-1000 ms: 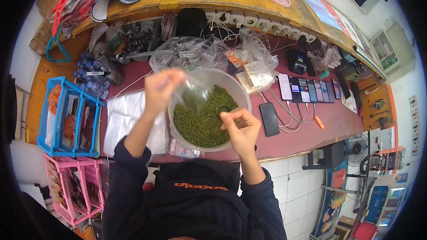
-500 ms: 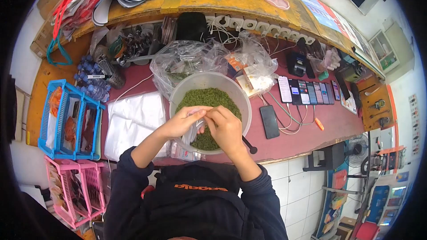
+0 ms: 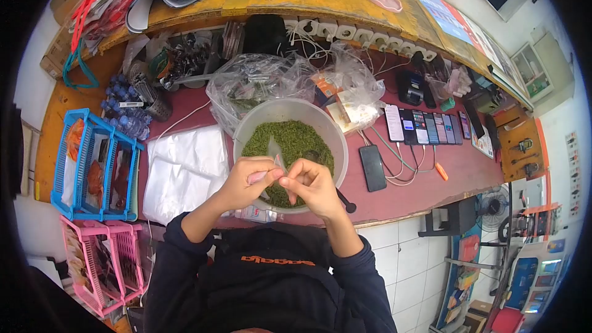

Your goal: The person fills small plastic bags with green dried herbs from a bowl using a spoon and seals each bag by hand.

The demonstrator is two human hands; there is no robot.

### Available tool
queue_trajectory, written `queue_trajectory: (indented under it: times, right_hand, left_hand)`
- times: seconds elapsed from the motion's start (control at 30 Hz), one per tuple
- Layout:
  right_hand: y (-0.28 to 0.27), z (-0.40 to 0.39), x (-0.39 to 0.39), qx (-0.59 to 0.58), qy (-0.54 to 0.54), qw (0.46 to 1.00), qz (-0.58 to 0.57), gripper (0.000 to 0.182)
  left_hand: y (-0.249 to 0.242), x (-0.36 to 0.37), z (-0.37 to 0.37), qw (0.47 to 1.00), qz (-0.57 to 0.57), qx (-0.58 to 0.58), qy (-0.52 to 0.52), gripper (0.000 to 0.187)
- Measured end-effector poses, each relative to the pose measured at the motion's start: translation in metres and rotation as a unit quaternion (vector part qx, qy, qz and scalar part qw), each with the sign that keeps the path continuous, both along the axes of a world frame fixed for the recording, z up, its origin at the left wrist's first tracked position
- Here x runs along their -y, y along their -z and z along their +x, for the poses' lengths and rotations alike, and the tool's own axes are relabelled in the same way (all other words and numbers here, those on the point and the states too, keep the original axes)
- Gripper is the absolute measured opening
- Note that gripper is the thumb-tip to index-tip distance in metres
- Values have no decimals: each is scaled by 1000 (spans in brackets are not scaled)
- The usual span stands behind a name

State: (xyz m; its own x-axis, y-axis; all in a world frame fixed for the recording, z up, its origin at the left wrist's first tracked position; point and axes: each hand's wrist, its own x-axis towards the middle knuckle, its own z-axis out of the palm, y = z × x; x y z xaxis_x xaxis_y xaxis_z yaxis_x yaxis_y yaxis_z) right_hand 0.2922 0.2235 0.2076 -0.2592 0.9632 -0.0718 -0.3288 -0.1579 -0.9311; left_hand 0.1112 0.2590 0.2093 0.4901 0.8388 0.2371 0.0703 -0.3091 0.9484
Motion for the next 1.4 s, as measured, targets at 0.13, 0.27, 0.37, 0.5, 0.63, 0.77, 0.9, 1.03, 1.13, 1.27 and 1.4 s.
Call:
queue_trajectory:
  times: [0.13, 0.27, 0.37, 0.5, 0.63, 0.77, 0.9, 1.03, 1.13, 1.27, 1.4]
  right_hand:
    - [4, -1, 10, 279, -24, 956, 90, 22]
    - [5, -15, 11, 458, 107, 835, 285, 17]
    - [14, -16, 10, 473, 210, 810, 277, 18]
    - [-2, 1, 5, 530, 201, 786, 247, 19]
    - [-11, 14, 6, 270, 89, 957, 56, 13]
    - [-20, 35, 3, 388, 28, 918, 74, 12]
    - [-25, 26, 4, 431, 33, 886, 168, 29]
    - [-31, 9, 7, 498, 73, 838, 211, 31]
    - [-24, 10, 1, 533, 139, 784, 288, 26]
    - [42, 34, -10, 762, 116, 573, 278, 9]
    - [52, 38, -16, 808, 63, 553, 193, 13]
  left_hand:
    - [1, 10, 0, 992, 114, -45, -21, 17]
    - [4, 15, 7, 950, 251, -132, -131, 20]
    - [-2, 15, 2, 940, 266, -151, -147, 21]
    - [-5, 8, -3, 943, 261, -168, -121, 20]
    - [-13, -7, -19, 958, 155, -225, -85, 19]
    - [15, -22, -24, 925, 243, -286, -59, 18]
    - [0, -10, -5, 936, 235, -252, -67, 38]
    - [15, -7, 15, 926, 322, -178, -84, 66]
    - [20, -12, 5, 892, 394, -190, -116, 52]
    - [19, -26, -28, 859, 447, -180, -173, 45]
    - [11, -30, -57, 856, 446, -165, -205, 47]
